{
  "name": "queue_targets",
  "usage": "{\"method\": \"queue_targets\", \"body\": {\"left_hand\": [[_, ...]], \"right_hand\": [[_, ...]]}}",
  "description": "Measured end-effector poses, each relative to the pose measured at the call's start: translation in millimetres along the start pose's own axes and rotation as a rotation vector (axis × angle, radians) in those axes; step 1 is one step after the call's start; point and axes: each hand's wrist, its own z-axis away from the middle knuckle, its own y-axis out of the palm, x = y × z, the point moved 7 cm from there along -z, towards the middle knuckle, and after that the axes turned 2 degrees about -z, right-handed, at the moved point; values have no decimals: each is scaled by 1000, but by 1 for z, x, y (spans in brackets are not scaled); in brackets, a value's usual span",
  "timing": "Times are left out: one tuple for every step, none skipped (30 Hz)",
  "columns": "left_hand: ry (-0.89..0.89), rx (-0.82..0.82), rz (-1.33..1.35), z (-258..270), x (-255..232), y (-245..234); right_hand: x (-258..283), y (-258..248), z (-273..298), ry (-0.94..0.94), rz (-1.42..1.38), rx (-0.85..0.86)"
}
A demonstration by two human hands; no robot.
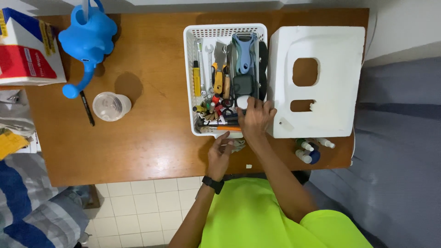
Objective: The person wipes a blue hand plane, a black sanding block, and several small bottles with a white cloth. Each item is wiped and then placed into a white plastic basket on the table.
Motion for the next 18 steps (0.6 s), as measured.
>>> {"method": "queue_targets", "body": {"left_hand": [[-1,1,-2,0,0,-1],[-3,0,-3,0,0,-2],[-5,0,-3,-1,0,-2],[-4,2,-5,-1,2,-2],[2,7,-4,-3,4,-1],[8,11,-3,-4,5,0],[7,13,-5,-5,7,1],[2,16,1,-5,9,2],[-4,18,6,-6,12,2],[-5,20,4,-4,8,3],[-4,25,8,-3,4,4],[-3,31,12,-2,-1,4],[-3,31,11,-2,2,4],[-5,29,18,-2,6,4],[-6,27,26,-4,9,5],[-4,28,25,-5,9,5],[5,31,1,-6,10,5],[14,34,-22,-5,10,4]], "right_hand": [[0,-1,0,2,0,0],[0,-2,0,-1,-15,-5],[0,-4,0,-4,-30,-10],[-1,-4,0,-2,-29,-11],[-3,-1,0,11,-52,50],[-5,3,1,23,-74,111],[-8,9,3,26,-73,111],[-11,16,6,30,-57,124],[-13,23,9,34,-42,138],[-12,21,8,36,-42,138],[-11,20,7,39,-52,136],[-10,18,6,41,-62,134],[-10,17,6,42,-63,134],[-10,15,6,48,-74,138],[-10,14,5,54,-84,141],[-11,9,3,54,-84,138],[-11,2,2,35,-104,109],[-10,-5,1,15,-123,79]]}}
